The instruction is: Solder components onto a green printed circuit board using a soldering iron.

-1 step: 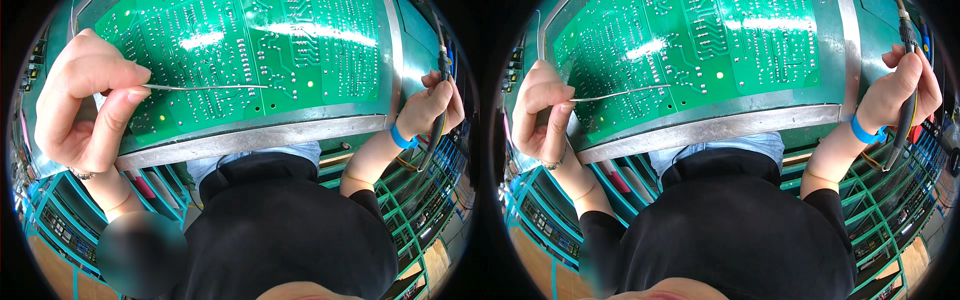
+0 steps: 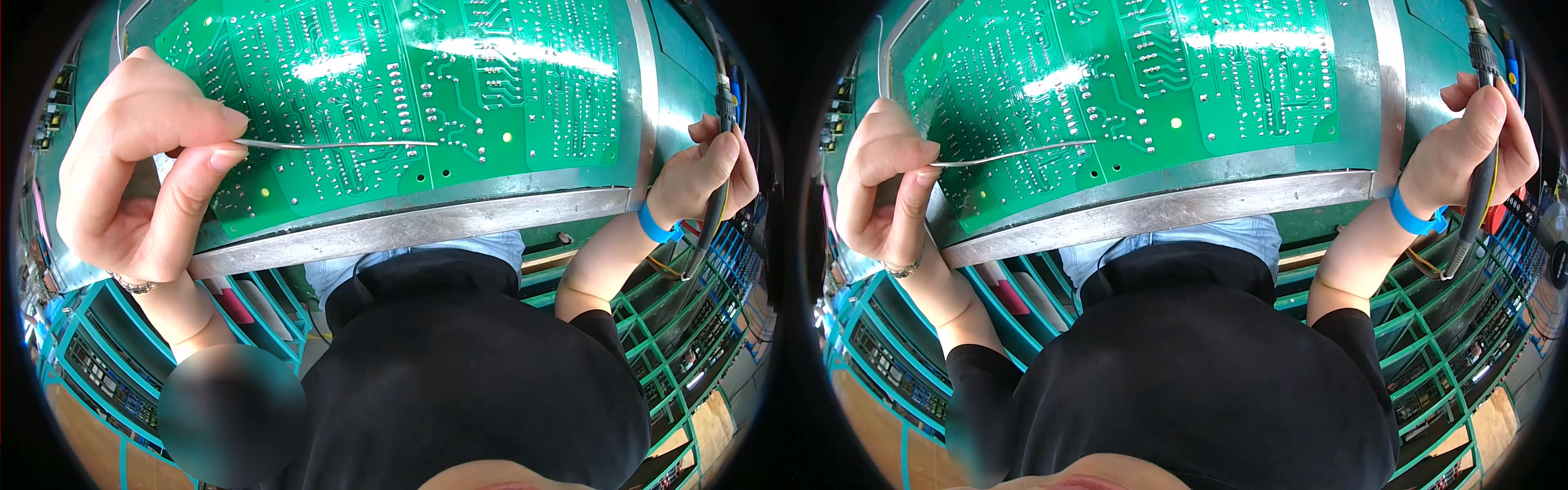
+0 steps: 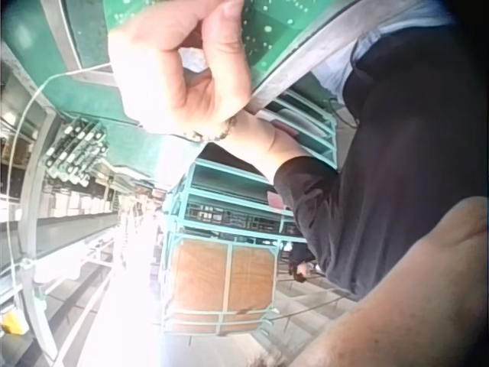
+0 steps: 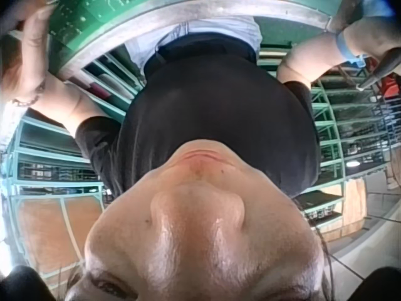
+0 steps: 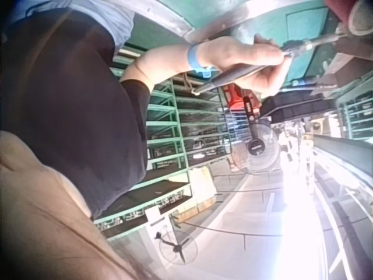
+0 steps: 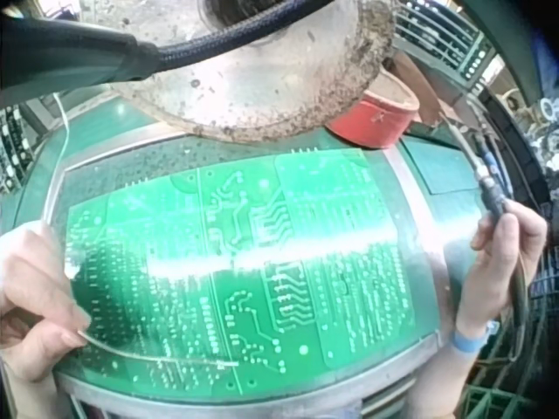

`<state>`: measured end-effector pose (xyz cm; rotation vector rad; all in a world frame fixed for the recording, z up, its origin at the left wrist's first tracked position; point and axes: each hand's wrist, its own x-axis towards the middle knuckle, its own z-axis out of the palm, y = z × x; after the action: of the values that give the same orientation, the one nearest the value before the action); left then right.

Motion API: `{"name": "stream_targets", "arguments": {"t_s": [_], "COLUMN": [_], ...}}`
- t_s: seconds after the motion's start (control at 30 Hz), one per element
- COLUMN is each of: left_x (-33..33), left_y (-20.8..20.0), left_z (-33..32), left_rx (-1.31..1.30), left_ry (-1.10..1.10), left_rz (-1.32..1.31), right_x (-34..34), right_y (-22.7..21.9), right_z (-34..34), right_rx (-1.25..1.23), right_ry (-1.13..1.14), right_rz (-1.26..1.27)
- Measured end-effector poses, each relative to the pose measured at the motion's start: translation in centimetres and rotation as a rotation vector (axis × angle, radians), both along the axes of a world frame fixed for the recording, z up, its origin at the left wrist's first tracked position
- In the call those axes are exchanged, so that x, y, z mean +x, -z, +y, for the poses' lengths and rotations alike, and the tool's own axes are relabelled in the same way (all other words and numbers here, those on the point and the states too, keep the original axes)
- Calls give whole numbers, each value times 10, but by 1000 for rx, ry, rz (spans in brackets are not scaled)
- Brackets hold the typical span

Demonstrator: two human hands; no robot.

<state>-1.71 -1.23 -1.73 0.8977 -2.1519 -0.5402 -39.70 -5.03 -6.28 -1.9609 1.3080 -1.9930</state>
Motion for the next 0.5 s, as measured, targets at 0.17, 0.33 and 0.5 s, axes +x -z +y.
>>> {"name": "stream_targets", "arguments": {"t_s": [0.17, 0.33, 0.5], "left_x": [3, 23, 43], "left_y": [-2, -4, -9], "left_z": [1, -5, -6], "left_rx": [-12, -41, 15], "left_ry": [50, 60, 141], "left_rz": [-29, 13, -25], "right_x": [-4, -3, -4], "right_y": [-2, 1, 0], "right_z": [1, 0, 0], "right_rx": [15, 8, 40], "right_ry": [22, 106, 118], "right_rz": [58, 43, 79]}}
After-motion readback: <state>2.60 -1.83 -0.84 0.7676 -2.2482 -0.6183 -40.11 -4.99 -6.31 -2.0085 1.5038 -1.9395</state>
